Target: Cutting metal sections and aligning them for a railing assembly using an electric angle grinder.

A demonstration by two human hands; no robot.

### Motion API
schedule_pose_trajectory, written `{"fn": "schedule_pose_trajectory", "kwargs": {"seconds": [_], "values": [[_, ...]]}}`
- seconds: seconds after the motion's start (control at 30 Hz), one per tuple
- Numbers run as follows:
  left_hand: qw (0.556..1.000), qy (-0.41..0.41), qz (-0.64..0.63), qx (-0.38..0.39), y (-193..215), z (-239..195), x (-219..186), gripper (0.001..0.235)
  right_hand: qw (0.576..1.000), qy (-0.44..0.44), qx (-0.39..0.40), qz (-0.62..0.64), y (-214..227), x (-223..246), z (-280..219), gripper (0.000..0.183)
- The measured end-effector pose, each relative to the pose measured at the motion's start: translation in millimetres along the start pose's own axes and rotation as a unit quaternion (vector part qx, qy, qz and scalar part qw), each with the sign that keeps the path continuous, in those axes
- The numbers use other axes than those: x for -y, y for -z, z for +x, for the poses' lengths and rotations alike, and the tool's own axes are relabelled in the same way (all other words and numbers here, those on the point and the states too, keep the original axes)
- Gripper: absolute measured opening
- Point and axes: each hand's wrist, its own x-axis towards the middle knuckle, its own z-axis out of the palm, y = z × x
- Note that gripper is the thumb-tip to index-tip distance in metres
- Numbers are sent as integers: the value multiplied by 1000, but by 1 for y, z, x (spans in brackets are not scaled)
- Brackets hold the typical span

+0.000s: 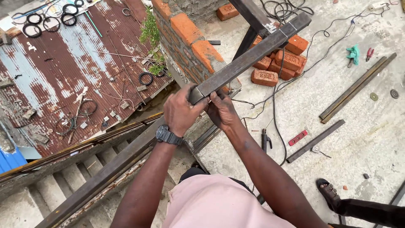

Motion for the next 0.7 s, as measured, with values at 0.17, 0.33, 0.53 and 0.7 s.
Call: {"fn": "schedule_pose_trajectory", "kwargs": {"seconds": [0.17, 0.33, 0.53, 0.7], "values": [[1000, 24, 5, -8, -1, 6, -3, 51, 999, 10, 10, -32, -8, 12, 7, 59], [999, -10, 18, -27, -4, -4, -5, 47, 999, 24, -31, -13, -24, 7, -9, 64], [1000, -23, 15, -9, -10, -4, 7, 49, 987, 46, -130, -84, -43, 3, -4, 67], [999, 24, -21, 26, -7, 4, 8, 50, 977, 42, -173, -120, -52, 1, -4, 61]]}}
